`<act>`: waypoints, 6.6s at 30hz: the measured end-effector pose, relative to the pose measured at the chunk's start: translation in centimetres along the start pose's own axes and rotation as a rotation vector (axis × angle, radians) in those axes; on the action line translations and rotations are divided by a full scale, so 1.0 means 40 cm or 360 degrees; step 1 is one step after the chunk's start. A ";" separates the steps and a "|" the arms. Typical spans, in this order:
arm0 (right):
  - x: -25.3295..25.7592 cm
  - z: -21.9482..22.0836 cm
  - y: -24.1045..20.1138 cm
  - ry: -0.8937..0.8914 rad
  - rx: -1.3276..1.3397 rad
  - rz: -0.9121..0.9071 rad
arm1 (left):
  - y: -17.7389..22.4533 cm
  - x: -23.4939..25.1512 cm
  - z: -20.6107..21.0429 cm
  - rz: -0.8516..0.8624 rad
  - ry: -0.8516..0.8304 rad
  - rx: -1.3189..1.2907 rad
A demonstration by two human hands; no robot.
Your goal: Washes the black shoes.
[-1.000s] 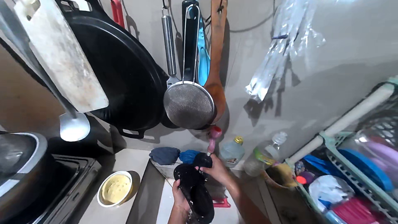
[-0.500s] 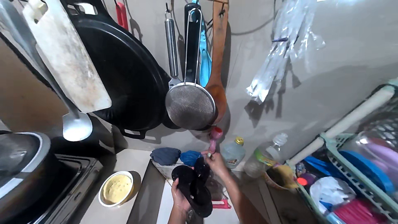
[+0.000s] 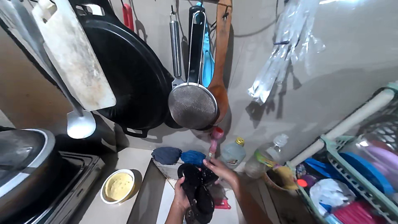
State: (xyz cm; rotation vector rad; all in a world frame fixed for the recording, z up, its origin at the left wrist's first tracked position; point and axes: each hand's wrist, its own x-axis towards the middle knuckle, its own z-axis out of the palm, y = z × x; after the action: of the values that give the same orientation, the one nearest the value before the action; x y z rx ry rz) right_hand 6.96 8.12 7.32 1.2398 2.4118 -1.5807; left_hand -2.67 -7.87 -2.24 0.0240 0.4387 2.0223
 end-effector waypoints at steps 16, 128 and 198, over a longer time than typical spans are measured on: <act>-0.095 0.189 0.248 0.0589 0.2180 0.0331 | 0.153 -0.026 -0.070 0.0161 -0.0412 -0.0104; -0.041 0.116 0.021 -0.0064 -0.0859 -0.0925 | 0.127 -0.091 -0.059 0.0151 -0.0062 -0.0019; -0.002 0.198 0.078 0.0632 0.1511 0.0067 | 0.003 -0.066 0.182 0.0549 0.0433 0.1395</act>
State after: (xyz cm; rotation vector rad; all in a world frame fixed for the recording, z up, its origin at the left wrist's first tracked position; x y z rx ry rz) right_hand 5.75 2.49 1.03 1.8136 1.7216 -2.8351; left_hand -0.04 -8.05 5.04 0.3860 1.5508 2.0085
